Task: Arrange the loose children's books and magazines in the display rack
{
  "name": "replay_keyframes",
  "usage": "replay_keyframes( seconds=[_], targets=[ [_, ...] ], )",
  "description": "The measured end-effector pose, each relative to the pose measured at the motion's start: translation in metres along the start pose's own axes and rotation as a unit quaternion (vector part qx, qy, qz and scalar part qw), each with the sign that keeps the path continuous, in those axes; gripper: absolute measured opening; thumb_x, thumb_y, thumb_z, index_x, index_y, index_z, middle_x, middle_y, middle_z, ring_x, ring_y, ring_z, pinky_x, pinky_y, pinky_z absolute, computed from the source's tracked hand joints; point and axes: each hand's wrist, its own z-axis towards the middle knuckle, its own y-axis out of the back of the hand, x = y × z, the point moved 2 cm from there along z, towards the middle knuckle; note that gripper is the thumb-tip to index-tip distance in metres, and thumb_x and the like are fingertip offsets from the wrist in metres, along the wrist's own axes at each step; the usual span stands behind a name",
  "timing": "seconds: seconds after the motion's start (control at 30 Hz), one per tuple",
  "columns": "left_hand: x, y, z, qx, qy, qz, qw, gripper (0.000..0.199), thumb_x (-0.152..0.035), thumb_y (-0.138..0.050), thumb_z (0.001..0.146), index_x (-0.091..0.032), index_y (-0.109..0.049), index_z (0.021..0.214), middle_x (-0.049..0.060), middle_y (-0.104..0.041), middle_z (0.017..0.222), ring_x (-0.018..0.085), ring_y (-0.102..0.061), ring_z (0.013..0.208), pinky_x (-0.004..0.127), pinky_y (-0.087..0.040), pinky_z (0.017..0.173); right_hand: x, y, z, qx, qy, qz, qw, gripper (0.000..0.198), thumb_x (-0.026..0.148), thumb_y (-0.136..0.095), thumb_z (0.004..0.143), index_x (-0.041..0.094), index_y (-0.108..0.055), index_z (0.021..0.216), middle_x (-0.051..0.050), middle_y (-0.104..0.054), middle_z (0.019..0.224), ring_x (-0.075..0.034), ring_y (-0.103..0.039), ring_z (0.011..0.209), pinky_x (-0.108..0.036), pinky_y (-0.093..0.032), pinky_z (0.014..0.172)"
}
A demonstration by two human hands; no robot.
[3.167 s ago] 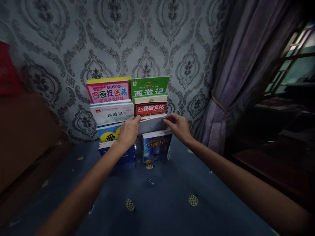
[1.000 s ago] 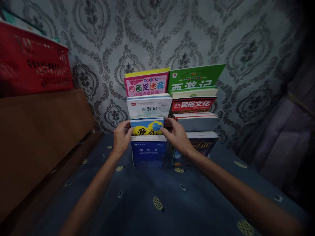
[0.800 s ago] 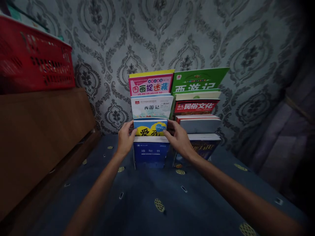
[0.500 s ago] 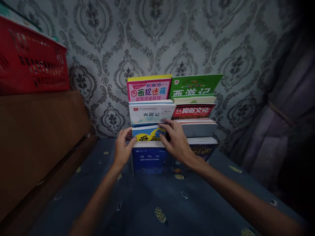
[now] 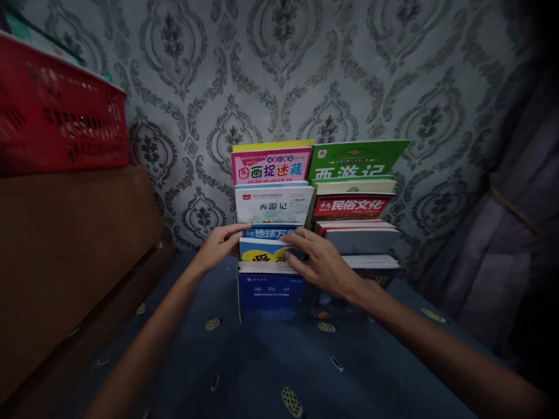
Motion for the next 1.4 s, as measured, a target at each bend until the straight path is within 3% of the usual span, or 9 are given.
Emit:
replay_keyframes(
  seconds=[0.17, 0.33, 0.43, 0.6, 0.83, 1.0, 1.17, 1.3, 1.4],
  targets=[
    [0.000, -0.004, -0.001, -0.012, -0.022, 0.034, 0.999, 0.040, -0.044, -0.061, 0.086, -0.016, -0.075, 0.110, 0.010, -0.074, 0.110, 0.021, -0.068, 0.086, 0.028, -0.058, 0.064, -0.004, -0.003, 0.000, 0.004, -0.018, 0.012, 1.000, 0.026, 0.024, -0.048, 0.095, 0.019, -0.064, 0.114, -0.012, -0.065, 0.103, -0.025, -0.066, 0.090, -0.039, -0.057, 0.075],
    [0.013, -0.017, -0.017, -0.137, -0.061, -0.001, 0.989, 0.028, -0.041, -0.060, 0.086, -0.016, -0.066, 0.096, 0.007, -0.069, 0.096, 0.019, -0.064, 0.089, 0.025, -0.055, 0.067, -0.006, -0.006, 0.006, -0.054, 0.009, -0.054, 0.997, 0.023, 0.025, -0.052, 0.091, 0.019, -0.067, 0.108, -0.017, -0.059, 0.126, -0.033, -0.058, 0.116, -0.049, -0.053, 0.091],
    [0.021, -0.024, -0.027, -0.174, -0.075, -0.026, 0.982, 0.026, -0.039, -0.060, 0.086, -0.017, -0.062, 0.100, 0.008, -0.067, 0.101, 0.020, -0.063, 0.097, 0.025, -0.054, 0.071, -0.007, -0.006, 0.012, -0.057, 0.018, -0.098, 0.993, 0.020, 0.026, -0.054, 0.089, 0.021, -0.068, 0.103, -0.016, -0.061, 0.121, -0.034, -0.055, 0.113, -0.052, -0.050, 0.091],
    [0.031, -0.029, -0.034, -0.116, -0.062, -0.061, 0.989, 0.044, -0.039, -0.070, 0.079, -0.016, -0.063, 0.115, 0.010, -0.069, 0.111, 0.023, -0.063, 0.105, 0.031, -0.052, 0.087, -0.009, -0.003, 0.018, -0.026, 0.007, -0.106, 0.994, 0.016, 0.028, -0.057, 0.085, 0.023, -0.067, 0.097, -0.011, -0.063, 0.098, -0.031, -0.056, 0.093, -0.046, -0.047, 0.078],
    [0.037, -0.028, -0.027, -0.055, -0.056, 0.003, 0.997, 0.034, -0.049, -0.069, 0.083, -0.015, -0.071, 0.090, 0.005, -0.071, 0.088, 0.024, -0.065, 0.091, 0.032, -0.053, 0.080, -0.012, 0.008, 0.021, 0.026, 0.045, -0.024, 0.998, 0.017, 0.029, -0.059, 0.085, 0.022, -0.065, 0.099, -0.011, -0.060, 0.105, -0.029, -0.059, 0.098, -0.044, -0.051, 0.082],
    [0.038, -0.023, -0.023, -0.012, -0.062, -0.037, 0.997, 0.038, -0.049, -0.071, 0.082, -0.014, -0.071, 0.096, 0.008, -0.073, 0.094, 0.026, -0.067, 0.094, 0.034, -0.054, 0.083, -0.018, 0.005, 0.022, 0.047, 0.025, -0.006, 0.999, 0.019, 0.039, -0.065, 0.087, 0.022, -0.066, 0.096, -0.012, -0.064, 0.108, -0.030, -0.063, 0.101, -0.047, -0.054, 0.085],
    [0.032, -0.025, -0.014, 0.030, -0.072, -0.099, 0.992, 0.043, -0.052, -0.071, 0.082, -0.014, -0.068, 0.103, 0.011, -0.075, 0.105, 0.026, -0.069, 0.097, 0.038, -0.054, 0.091, -0.029, -0.005, 0.013, -0.048, -0.111, 0.078, 0.990, 0.050, 0.048, -0.073, 0.081, 0.024, -0.059, 0.123, -0.009, -0.071, 0.103, -0.030, -0.069, 0.094, -0.045, -0.058, 0.080],
    [0.025, -0.024, -0.004, -0.009, -0.098, -0.109, 0.989, 0.041, -0.049, -0.070, 0.084, -0.013, -0.068, 0.104, 0.011, -0.075, 0.108, 0.025, -0.070, 0.097, 0.037, -0.055, 0.090, -0.031, -0.003, 0.016, -0.089, -0.142, 0.110, 0.980, 0.033, 0.051, -0.072, 0.083, 0.025, -0.068, 0.103, -0.007, -0.072, 0.101, -0.029, -0.069, 0.094, -0.045, -0.057, 0.083],
    [0.026, -0.023, -0.005, 0.016, -0.092, -0.097, 0.991, 0.043, -0.045, -0.069, 0.085, -0.014, -0.066, 0.116, 0.011, -0.073, 0.117, 0.026, -0.069, 0.105, 0.038, -0.055, 0.094, -0.032, -0.008, 0.014, -0.097, -0.139, 0.146, 0.975, 0.036, 0.050, -0.072, 0.084, 0.024, -0.067, 0.108, -0.007, -0.071, 0.111, -0.030, -0.066, 0.105, -0.047, -0.055, 0.093]
  ],
)
